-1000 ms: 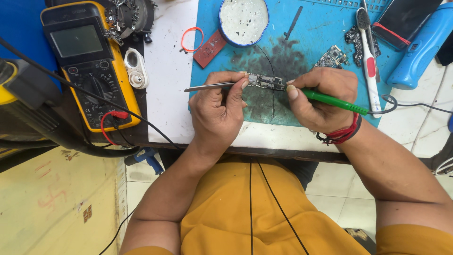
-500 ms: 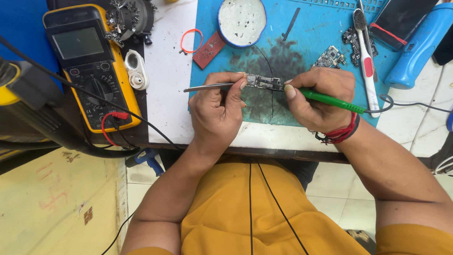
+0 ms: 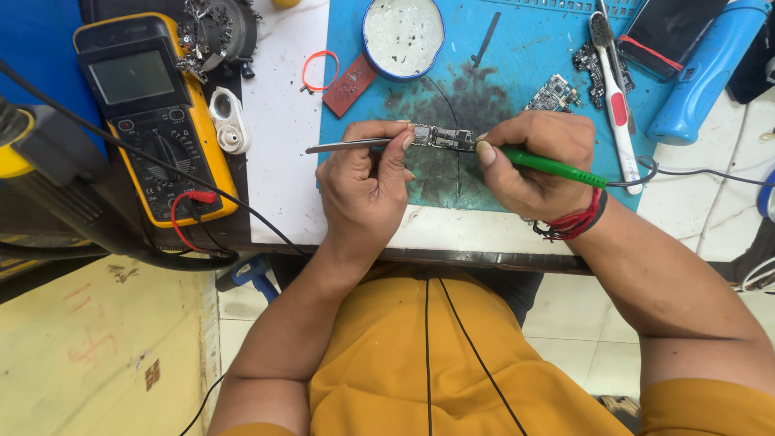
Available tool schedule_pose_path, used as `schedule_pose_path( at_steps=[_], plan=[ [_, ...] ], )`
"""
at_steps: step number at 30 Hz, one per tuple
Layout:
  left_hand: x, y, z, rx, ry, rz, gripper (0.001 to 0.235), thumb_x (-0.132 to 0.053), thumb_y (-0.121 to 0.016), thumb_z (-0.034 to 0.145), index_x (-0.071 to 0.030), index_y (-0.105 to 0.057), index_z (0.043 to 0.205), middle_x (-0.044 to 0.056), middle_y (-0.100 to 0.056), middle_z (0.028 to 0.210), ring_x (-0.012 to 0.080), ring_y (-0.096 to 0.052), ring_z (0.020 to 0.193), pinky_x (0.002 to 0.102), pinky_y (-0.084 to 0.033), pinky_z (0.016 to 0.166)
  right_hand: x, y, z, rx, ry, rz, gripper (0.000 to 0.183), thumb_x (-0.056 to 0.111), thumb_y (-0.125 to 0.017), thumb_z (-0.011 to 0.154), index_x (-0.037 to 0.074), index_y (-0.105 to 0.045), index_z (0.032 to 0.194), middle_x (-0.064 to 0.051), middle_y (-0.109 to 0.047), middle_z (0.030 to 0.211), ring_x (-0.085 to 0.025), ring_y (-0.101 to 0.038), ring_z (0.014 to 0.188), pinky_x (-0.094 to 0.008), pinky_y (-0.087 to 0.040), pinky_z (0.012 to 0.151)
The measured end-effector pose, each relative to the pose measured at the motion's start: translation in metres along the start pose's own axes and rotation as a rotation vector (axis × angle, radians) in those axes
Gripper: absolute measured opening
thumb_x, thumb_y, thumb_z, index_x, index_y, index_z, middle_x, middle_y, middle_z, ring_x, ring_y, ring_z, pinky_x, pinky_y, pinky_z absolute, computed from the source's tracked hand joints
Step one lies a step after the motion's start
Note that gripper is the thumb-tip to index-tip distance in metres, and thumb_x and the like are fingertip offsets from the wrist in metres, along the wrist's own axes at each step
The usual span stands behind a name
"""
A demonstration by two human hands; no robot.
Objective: The person uses a multimeter probe and tweezers to test and adjust components on a small circuit board. They repeatedly touch the probe to different points on the board while holding it steady with tweezers, then set the board down and pick up another board to continue testing.
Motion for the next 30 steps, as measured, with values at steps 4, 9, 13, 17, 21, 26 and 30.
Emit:
schedule_pose_path(
  at_steps=[4,9,13,17,21,26,30],
  plan=[
    [0.002,0.0,0.0,0.008,0.016,-0.042,0.007,-0.006,-0.068,0.105,-0.001,-0.066,0.109,0.006,-0.075,0.096,0.0089,-0.072,0.069,0.023,-0.058,0.059,0.005,0.002,0.004,0.0,0.012,0.008,0.008,0.001,-0.073,0.097,0.001,-0.065,0.097,-0.011,-0.069,0.082,-0.022,-0.065,0.06,-0.029,-0.048,0.057],
    [0.004,0.003,0.001,0.003,0.055,-0.221,0.011,-0.007,-0.066,0.107,0.001,-0.063,0.114,0.007,-0.074,0.104,0.0075,-0.069,0.074,0.023,-0.06,0.064,0.019,0.001,0.016,0.045,0.077,-0.101,0.022,0.003,-0.075,0.1,0.006,-0.068,0.12,-0.01,-0.071,0.096,-0.025,-0.071,0.079,-0.031,-0.055,0.07],
    [0.004,0.003,0.002,0.026,0.051,-0.184,0.012,-0.007,-0.066,0.107,0.003,-0.064,0.114,0.008,-0.074,0.105,0.0069,-0.07,0.075,0.023,-0.061,0.064,0.025,-0.003,0.019,0.153,0.083,-0.342,0.039,0.01,-0.085,0.076,0.006,-0.069,0.111,-0.012,-0.069,0.092,-0.03,-0.065,0.077,-0.039,-0.052,0.067],
    [0.003,0.002,0.002,0.03,0.066,-0.117,0.011,-0.007,-0.066,0.107,0.003,-0.066,0.114,0.008,-0.074,0.1,0.0066,-0.07,0.073,0.022,-0.061,0.063,0.022,-0.004,0.022,0.175,0.129,-0.375,0.038,0.0,-0.08,0.087,0.01,-0.067,0.122,-0.006,-0.071,0.106,-0.026,-0.064,0.087,-0.036,-0.052,0.077],
    [0.002,0.001,0.003,0.035,0.059,-0.097,0.011,-0.008,-0.067,0.107,0.002,-0.066,0.112,0.006,-0.073,0.096,0.006,-0.069,0.07,0.022,-0.061,0.06,0.017,-0.005,0.019,0.143,0.138,-0.442,0.039,0.001,-0.081,0.095,0.01,-0.065,0.13,-0.008,-0.07,0.112,-0.026,-0.064,0.096,-0.034,-0.052,0.085],
    [0.001,0.001,0.003,0.032,0.046,-0.092,0.01,-0.008,-0.067,0.107,0.001,-0.066,0.112,0.006,-0.074,0.095,0.007,-0.071,0.07,0.022,-0.06,0.06,0.017,-0.005,0.019,0.066,0.084,-0.522,0.043,0.007,-0.083,0.095,0.005,-0.061,0.132,-0.012,-0.067,0.108,-0.029,-0.061,0.092,-0.037,-0.048,0.082],
    [0.001,0.0,0.002,0.035,0.047,-0.07,0.01,-0.007,-0.068,0.106,0.001,-0.066,0.112,0.007,-0.075,0.094,0.0074,-0.071,0.069,0.021,-0.059,0.059,0.02,-0.002,0.021,0.035,0.075,-0.538,0.046,0.011,-0.087,0.093,0.002,-0.061,0.131,-0.013,-0.064,0.102,-0.031,-0.059,0.088,-0.04,-0.047,0.079]
  ],
)
Point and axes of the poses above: each hand's wrist, its own z-axis towards the middle knuckle, its own y-axis out of the back of the hand, x = y × z, the point moved 2 cm from there along z, towards the middle knuckle
